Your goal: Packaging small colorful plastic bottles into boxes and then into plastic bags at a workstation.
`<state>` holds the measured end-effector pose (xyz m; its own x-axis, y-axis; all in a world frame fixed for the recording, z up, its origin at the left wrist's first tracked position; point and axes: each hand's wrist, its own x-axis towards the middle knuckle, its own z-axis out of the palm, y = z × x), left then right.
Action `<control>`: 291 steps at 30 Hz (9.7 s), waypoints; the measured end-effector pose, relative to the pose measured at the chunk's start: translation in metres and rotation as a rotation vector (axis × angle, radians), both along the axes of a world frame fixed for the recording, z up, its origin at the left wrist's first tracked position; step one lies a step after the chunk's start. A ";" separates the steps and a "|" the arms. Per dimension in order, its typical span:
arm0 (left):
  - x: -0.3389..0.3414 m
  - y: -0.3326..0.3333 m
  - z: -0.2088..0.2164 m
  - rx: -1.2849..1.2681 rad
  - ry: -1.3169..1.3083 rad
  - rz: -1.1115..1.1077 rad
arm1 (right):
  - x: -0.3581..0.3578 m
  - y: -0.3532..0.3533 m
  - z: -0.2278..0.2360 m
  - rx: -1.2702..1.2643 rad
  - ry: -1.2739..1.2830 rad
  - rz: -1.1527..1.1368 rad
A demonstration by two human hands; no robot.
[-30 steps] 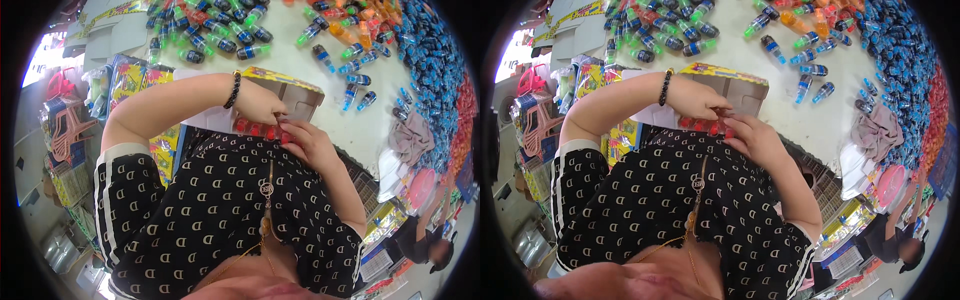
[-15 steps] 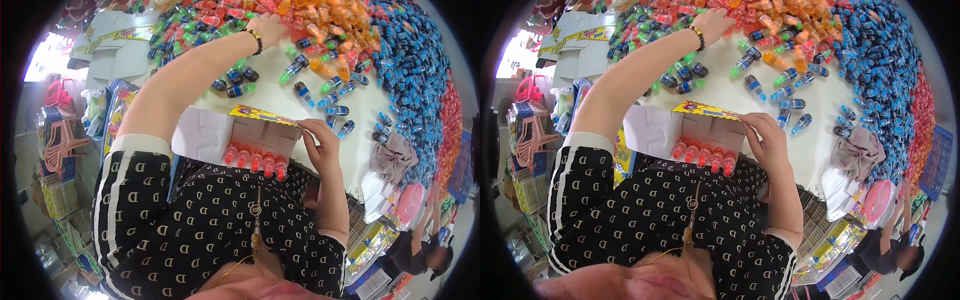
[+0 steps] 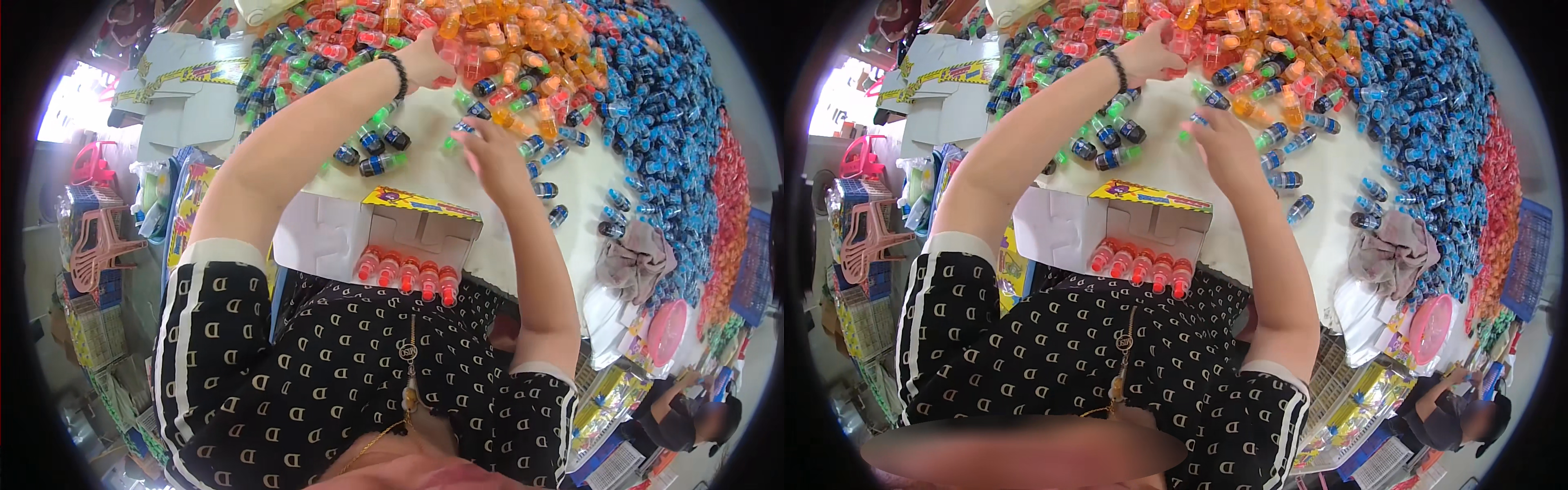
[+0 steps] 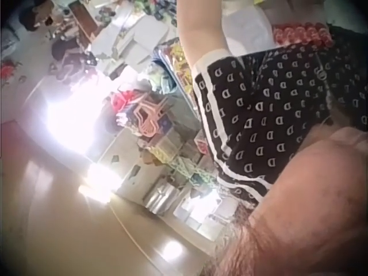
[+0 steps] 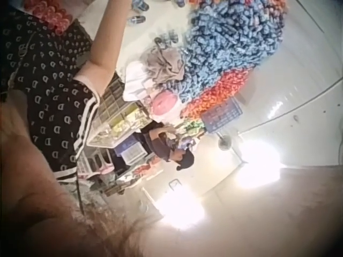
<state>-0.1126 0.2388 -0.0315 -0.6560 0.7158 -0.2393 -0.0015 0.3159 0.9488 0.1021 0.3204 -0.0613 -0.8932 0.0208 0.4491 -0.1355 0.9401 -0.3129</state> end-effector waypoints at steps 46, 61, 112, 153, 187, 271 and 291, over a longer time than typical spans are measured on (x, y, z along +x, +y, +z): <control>0.023 -0.014 -0.037 0.108 -0.230 0.048 | -0.060 0.060 0.022 -0.549 -0.826 -0.227; 0.084 -0.086 0.018 0.051 -0.174 -0.186 | 0.012 -0.016 0.036 -0.390 -0.167 -0.096; 0.133 -0.171 0.009 -0.165 0.431 -1.118 | 0.105 -0.117 0.035 -0.416 -0.493 0.055; 0.073 -0.059 0.000 -0.423 0.577 -0.701 | -0.030 0.085 -0.046 -0.091 -0.225 -0.453; 0.102 0.002 -0.032 -0.254 1.118 -0.956 | 0.152 0.009 -0.002 -0.327 0.357 -0.419; 0.049 -0.045 0.007 -0.279 1.018 -0.426 | -0.006 0.061 -0.017 0.114 0.014 -0.237; 0.059 0.088 -0.023 -0.385 1.194 -0.602 | -0.051 0.165 0.013 0.149 -0.319 -0.890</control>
<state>-0.0533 0.3272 -0.0545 -0.2192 0.9757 -0.0034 0.9668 0.2177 0.1338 0.0512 0.4852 -0.0484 -0.6579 0.7139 0.2397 0.7194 0.6900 -0.0805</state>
